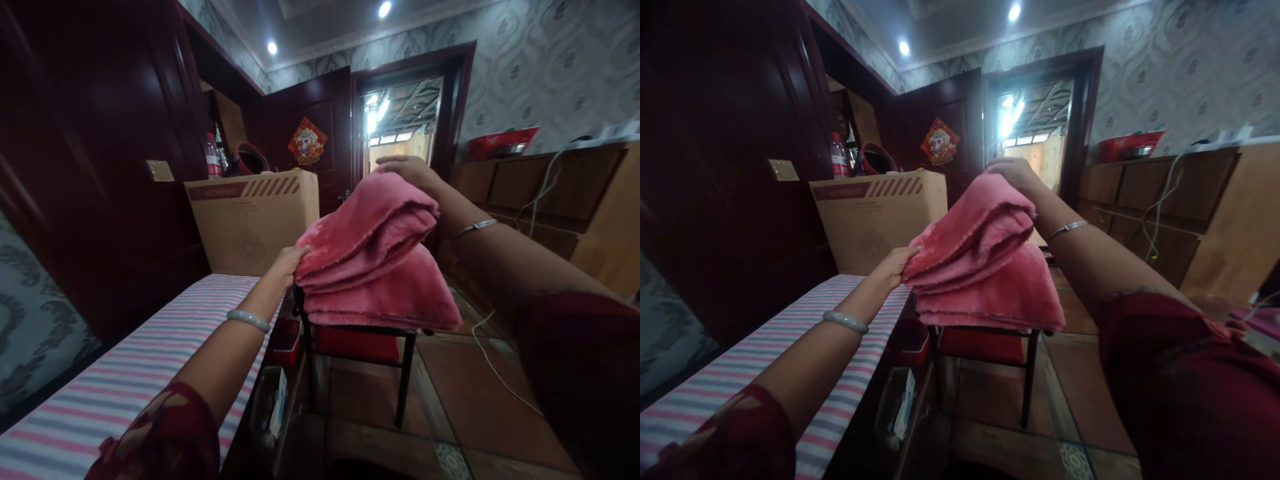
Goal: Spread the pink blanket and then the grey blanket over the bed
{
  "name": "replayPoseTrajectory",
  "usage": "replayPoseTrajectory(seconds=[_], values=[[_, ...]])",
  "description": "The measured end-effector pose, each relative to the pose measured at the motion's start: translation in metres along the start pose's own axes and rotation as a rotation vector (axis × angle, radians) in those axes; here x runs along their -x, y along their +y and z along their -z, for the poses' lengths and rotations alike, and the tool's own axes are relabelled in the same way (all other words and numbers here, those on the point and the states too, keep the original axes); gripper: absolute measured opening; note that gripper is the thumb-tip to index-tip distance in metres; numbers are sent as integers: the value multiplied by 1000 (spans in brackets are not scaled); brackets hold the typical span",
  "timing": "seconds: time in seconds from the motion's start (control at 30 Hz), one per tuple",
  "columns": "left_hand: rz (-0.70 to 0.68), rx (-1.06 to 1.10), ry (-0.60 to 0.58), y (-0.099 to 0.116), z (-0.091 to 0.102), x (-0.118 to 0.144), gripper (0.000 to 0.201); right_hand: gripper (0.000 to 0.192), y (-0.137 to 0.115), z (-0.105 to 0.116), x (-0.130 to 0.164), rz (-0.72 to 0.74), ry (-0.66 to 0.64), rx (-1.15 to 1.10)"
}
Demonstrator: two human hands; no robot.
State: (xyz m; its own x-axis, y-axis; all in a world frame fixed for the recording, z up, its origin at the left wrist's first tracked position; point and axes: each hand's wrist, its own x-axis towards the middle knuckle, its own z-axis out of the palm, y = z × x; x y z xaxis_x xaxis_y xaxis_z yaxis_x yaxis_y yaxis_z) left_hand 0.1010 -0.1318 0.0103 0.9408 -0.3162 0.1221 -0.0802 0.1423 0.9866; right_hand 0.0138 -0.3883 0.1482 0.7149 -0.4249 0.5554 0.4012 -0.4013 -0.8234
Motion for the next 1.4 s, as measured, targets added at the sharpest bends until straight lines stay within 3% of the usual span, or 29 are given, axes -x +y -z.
replayPoseTrajectory(seconds=[0.1, 0.2, 0.3, 0.4, 0.5, 0.6, 0.67, 0.73, 0.8, 0.87, 0.97, 1.03, 1.1, 1.2, 1.27, 1.33, 1.4], values=[[-27, 46, 116, 1, 25, 8, 5, 49, -39, -46, -10, 176, -131, -13], [-78, 109, 209, 10, 74, 35, 19, 51, -69, -98, -7, 284, -241, -103], [-155, 135, 332, 29, 138, 84, 26, 46, -85, -155, 8, 311, -340, -240], [-319, 89, 575, 56, 200, 150, 24, 44, -87, -219, 29, 262, -439, -385], [-441, -56, 814, 86, 247, 222, 26, 47, -78, -292, 58, 228, -567, -518], [-427, -225, 964, 96, 281, 295, 35, 47, -50, -368, 110, 247, -667, -611], [-334, -292, 1033, 79, 300, 343, 42, 47, -19, -410, 164, 198, -775, -597], [-139, -287, 1071, 42, 315, 392, 45, 46, 17, -437, 226, 73, -945, -424], [104, -212, 1069, -5, 324, 437, 40, 42, 51, -450, 284, -8, -1087, -194], [221, -119, 1080, -50, 327, 473, 33, 39, 75, -453, 329, -15, -1124, -112], [199, -32, 1145, -93, 328, 501, 31, 39, 85, -452, 375, 265, -1056, -134], [150, 17, 1162, -105, 326, 502, 32, 44, 72, -449, 403, 553, -1080, -197], [93, 60, 1157, -108, 322, 495, 36, 57, 49, -444, 435, 745, -1227, -226], [0, 129, 1126, -108, 314, 481, 44, 93, 11, -430, 486, 834, -1479, -82], [-20, 188, 1114, -107, 312, 476, 42, 108, -8, -422, 513, 822, -1529, 56], [13, 228, 1145, -109, 312, 474, 36, 98, -18, -421, 528, 777, -1497, 73], [55, 216, 1221, -113, 315, 473, 31, 69, -21, -428, 527, 696, -1460, -21]])
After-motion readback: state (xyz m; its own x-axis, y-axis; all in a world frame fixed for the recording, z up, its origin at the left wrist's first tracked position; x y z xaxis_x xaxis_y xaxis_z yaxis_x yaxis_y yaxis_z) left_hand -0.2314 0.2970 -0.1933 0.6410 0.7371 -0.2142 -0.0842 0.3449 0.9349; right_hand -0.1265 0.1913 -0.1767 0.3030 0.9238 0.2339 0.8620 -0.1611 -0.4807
